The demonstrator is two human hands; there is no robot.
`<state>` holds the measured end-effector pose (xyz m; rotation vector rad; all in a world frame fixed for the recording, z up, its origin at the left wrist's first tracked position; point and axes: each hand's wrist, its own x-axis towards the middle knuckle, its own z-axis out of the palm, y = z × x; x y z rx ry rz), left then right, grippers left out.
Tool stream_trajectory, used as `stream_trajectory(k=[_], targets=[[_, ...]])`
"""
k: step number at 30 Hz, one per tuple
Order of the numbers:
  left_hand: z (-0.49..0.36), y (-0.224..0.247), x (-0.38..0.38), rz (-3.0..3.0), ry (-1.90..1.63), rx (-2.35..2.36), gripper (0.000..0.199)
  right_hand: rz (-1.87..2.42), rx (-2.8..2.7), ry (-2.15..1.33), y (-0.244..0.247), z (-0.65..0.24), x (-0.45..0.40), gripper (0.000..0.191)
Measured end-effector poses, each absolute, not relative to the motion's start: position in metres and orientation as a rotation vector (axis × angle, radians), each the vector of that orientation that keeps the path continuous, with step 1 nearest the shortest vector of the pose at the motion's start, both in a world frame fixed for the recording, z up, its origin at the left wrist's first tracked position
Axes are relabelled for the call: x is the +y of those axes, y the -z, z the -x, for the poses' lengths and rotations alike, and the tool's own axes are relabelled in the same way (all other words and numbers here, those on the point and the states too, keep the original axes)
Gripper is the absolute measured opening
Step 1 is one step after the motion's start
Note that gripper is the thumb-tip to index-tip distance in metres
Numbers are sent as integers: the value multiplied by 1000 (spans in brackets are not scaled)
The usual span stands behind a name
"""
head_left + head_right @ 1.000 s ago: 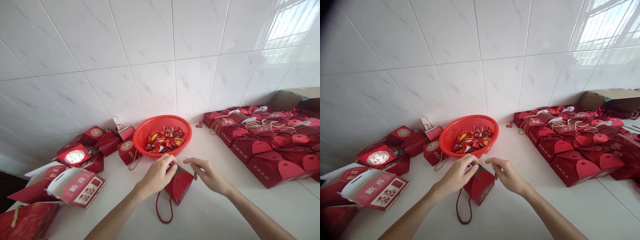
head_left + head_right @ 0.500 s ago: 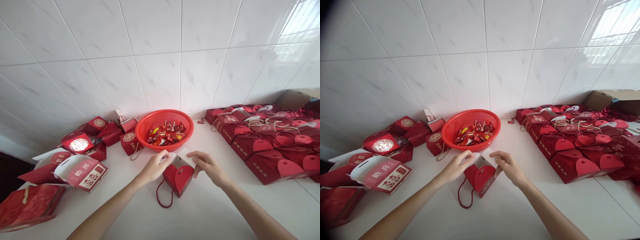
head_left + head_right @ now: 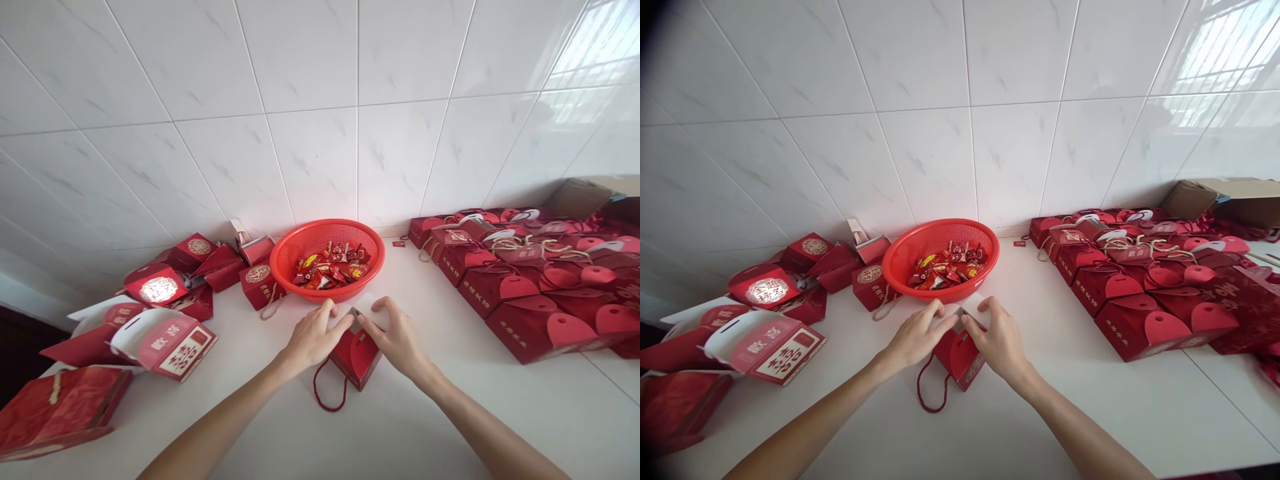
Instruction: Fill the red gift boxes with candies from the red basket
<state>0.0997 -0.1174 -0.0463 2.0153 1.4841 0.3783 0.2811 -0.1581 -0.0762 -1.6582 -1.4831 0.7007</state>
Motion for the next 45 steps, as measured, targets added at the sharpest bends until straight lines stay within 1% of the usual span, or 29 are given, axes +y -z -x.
stream_trajectory(k=[2,4,6,9,10,12,16,19,21,23,26,30,33,37,42,45], targets=[[-102,47,-118,-2054,-370,1531,24,1675,-1466,-650,77,-279,-158,35],[-104,47,-118,-2033,-337,1543,18,1681,-1440,-680,77,-278,-158,34],[-101,45,-115,-1970,-306,1498,14,1671,-1400,-797,75,-280,-157,33],[-89,43,-108,-1875,-300,1332,19,1612,-1281,-1057,69,-287,-156,32],[-83,42,-105,-1846,-303,1254,24,1567,-1241,-1149,66,-290,-156,33],[-69,41,-100,-1783,-280,1080,40,1439,-1195,-1312,62,-299,-157,41],[-43,45,-93,-1670,-162,843,84,1132,-1211,-1564,67,-321,-156,59],[-30,52,-88,-1554,-158,738,111,980,-1253,-1762,77,-334,-154,72],[-27,56,-85,-1496,-161,688,124,952,-1302,-1824,82,-338,-153,77],[-26,57,-84,-1479,-154,677,132,955,-1346,-1831,85,-339,-153,79],[-27,49,-87,-1535,-114,727,135,957,-1383,-1833,86,-339,-154,82],[-28,32,-94,-1557,56,909,124,971,-1444,-1813,86,-336,-156,84],[-29,24,-99,-1398,129,1001,125,962,-1498,-1792,85,-333,-158,82],[-31,21,-106,-1238,47,988,127,979,-1535,-1754,85,-332,-160,80],[-30,22,-107,-1262,-139,851,131,958,-1531,-1729,84,-333,-160,80],[-26,26,-102,-1281,-127,807,136,927,-1471,-1744,86,-335,-158,80]])
